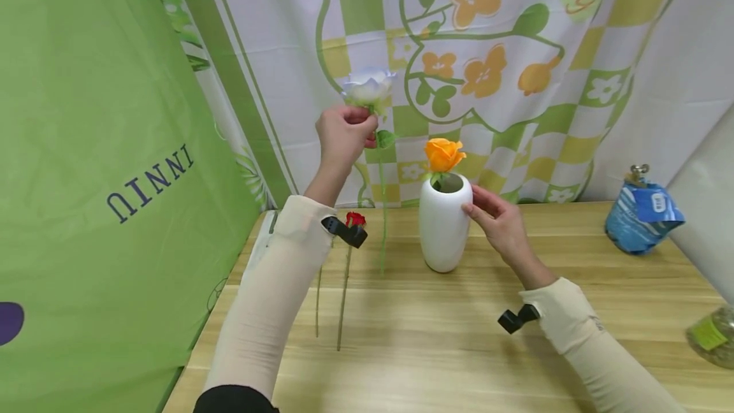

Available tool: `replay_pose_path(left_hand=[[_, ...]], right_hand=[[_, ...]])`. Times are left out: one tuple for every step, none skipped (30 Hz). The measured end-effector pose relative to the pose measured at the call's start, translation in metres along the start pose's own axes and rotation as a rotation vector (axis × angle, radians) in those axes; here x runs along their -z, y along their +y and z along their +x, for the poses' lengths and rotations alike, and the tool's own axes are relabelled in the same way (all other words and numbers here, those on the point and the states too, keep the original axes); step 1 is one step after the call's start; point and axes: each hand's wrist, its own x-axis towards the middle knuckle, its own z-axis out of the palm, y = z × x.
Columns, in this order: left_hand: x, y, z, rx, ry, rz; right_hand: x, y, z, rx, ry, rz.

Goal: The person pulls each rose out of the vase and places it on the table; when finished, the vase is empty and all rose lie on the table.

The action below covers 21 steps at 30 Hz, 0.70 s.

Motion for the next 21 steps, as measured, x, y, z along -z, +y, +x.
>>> replay_pose_path(left_hand=[[0.002,-0.005,0.0,0.019,0.0,-0.013],[0.005,-0.01,-0.001,0.037,0.0,-0.021],[0.008,-0.015,-0.001,0.059,0.003,-0.026],[0.01,-0.021,-0.001,0.081,0.004,-0.026],[0.012,-0.026,-0.002,0.103,0.003,-0.025],[0.014,-0.031,-0.003,0.124,-0.001,-0.023],[0.017,-0.037,-0.004,0.143,-0.008,-0.013],[0.019,-0.042,-0.005,0.163,-0.016,-0.003],[0.02,-0.047,-0.006,0.181,-0.025,0.006],[0.022,-0.053,-0.008,0.197,-0.036,0.015],[0.024,-0.058,-0.009,0.214,-0.044,0.018],[0.025,-0.064,-0.011,0.229,-0.053,0.024],[0.026,-0.069,-0.012,0.246,-0.061,0.029],[0.027,-0.075,-0.014,0.261,-0.067,0.031],[0.028,-0.081,-0.016,0.274,-0.073,0.039],[0.03,-0.087,-0.018,0.286,-0.078,0.048],[0.031,-0.092,-0.02,0.296,-0.083,0.057],[0.032,-0.098,-0.022,0.304,-0.088,0.067],[0.033,-0.104,-0.024,0.309,-0.095,0.079],[0.033,-0.109,-0.026,0.314,-0.1,0.093],[0.034,-0.114,-0.029,0.317,-0.103,0.105]], right_hand=[[0.0,0.0,0.0,-0.002,0.002,0.0],[0.0,0.0,0.0,-0.003,0.003,0.0],[0.0,0.0,0.0,-0.003,0.004,0.002],[0.0,0.0,0.0,-0.003,0.004,0.003],[0.0,0.0,0.0,-0.002,0.006,0.007],[0.0,0.0,0.0,-0.001,0.008,0.013],[0.0,0.0,0.0,-0.003,0.009,0.022],[0.0,0.0,0.0,-0.003,0.012,0.032],[-0.001,0.0,-0.001,-0.004,0.015,0.046],[-0.001,0.0,-0.001,-0.006,0.018,0.057],[-0.001,0.0,-0.001,-0.008,0.019,0.069],[-0.001,0.0,-0.001,-0.01,0.021,0.077],[-0.001,0.0,-0.001,-0.012,0.021,0.083],[-0.002,0.0,-0.001,-0.014,0.02,0.086],[-0.002,0.0,-0.001,-0.016,0.018,0.087],[-0.002,0.0,-0.001,-0.017,0.016,0.086],[-0.002,0.0,-0.001,-0.02,0.015,0.088],[-0.002,0.0,-0.001,-0.021,0.016,0.085],[-0.002,0.0,-0.001,-0.024,0.017,0.086],[-0.002,0.0,-0.001,-0.025,0.019,0.087],[-0.002,0.0,-0.001,-0.027,0.021,0.089]])
